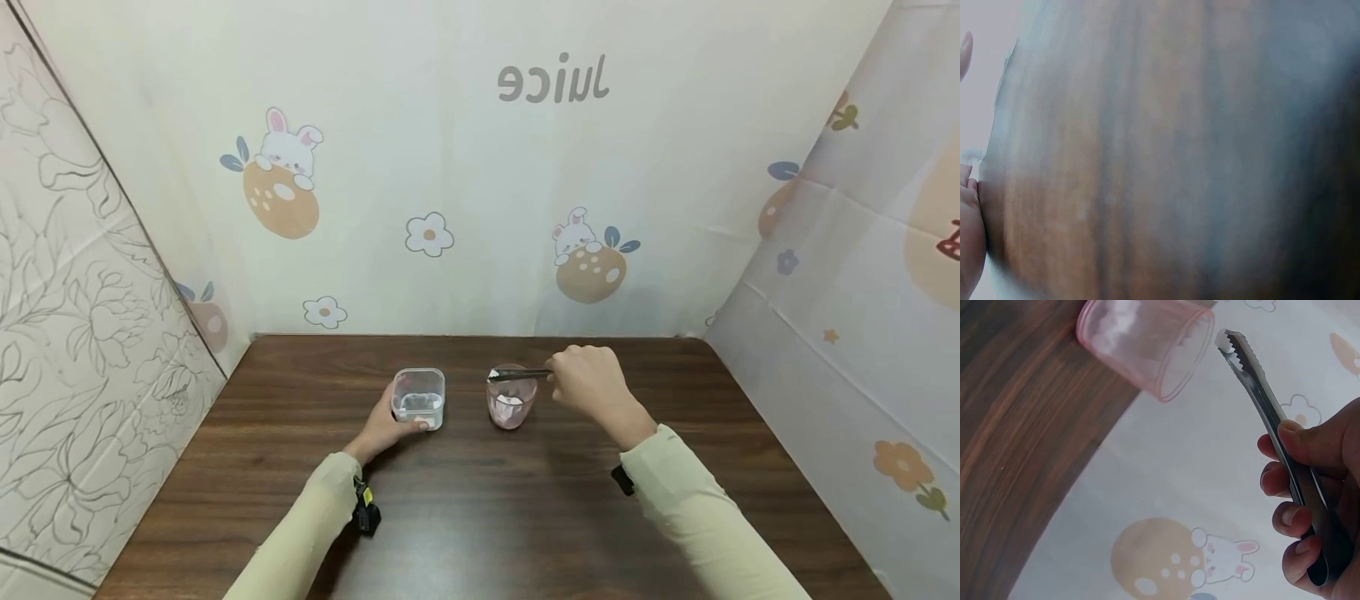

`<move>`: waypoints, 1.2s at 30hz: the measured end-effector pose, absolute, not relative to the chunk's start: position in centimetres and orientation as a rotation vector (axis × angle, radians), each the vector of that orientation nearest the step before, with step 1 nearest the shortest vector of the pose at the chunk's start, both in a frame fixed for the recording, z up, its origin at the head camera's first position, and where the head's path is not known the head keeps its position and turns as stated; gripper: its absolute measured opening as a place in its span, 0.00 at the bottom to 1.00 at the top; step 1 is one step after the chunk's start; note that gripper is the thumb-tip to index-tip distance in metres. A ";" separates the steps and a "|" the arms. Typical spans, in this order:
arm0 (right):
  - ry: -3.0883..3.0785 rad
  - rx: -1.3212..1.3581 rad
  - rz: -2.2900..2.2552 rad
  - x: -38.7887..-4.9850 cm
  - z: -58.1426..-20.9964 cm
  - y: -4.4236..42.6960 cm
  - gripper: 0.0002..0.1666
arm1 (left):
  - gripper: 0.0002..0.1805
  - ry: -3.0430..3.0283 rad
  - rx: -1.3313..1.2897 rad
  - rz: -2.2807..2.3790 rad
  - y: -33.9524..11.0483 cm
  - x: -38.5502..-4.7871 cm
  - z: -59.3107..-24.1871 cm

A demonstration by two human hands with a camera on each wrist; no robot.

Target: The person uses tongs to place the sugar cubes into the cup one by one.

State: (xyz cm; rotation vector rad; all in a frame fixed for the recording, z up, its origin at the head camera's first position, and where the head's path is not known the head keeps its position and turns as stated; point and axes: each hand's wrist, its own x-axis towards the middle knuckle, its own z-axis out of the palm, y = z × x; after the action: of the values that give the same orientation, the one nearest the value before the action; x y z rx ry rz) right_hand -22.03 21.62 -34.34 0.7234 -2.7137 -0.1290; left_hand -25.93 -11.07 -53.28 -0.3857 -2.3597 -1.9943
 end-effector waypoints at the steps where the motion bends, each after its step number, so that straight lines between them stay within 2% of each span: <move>1: -2.719 0.722 -0.133 -22.0 -34.4 21.8 0.05 | 0.55 -2.366 -0.369 -1.989 -11.1 -26.2 -53.8; 8: -2.759 0.714 -0.152 -21.9 -34.9 22.5 0.02 | 0.55 -2.383 -0.365 -1.982 -11.2 -26.0 -53.7; 13: -2.773 0.735 -0.158 -22.0 -35.5 22.7 0.15 | 0.55 -2.390 -0.372 -1.972 -11.2 -25.9 -53.7; 16: -2.772 0.746 -0.182 -22.1 -35.6 22.7 0.19 | 0.55 -2.384 -0.395 -1.945 -11.3 -25.8 -53.8; 22: -2.762 0.782 -0.227 -22.4 -35.5 22.6 0.13 | 0.53 -2.330 -0.471 -1.900 -11.3 -25.7 -54.0; 29: -2.725 0.809 -0.276 -22.8 -35.0 22.1 0.19 | 0.54 -2.367 -0.401 -1.990 -11.2 -25.9 -53.4; 36: -2.674 0.815 -0.353 -23.3 -34.5 21.4 0.19 | 0.53 -2.341 -0.411 -2.037 -11.2 -25.4 -51.9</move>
State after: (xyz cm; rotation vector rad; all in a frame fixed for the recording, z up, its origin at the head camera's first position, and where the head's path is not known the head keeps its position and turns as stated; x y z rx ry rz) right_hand -23.33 21.38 -34.52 0.8146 -2.6741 -0.3526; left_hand -25.43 -11.18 -51.94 -0.4111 -2.3407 -2.0374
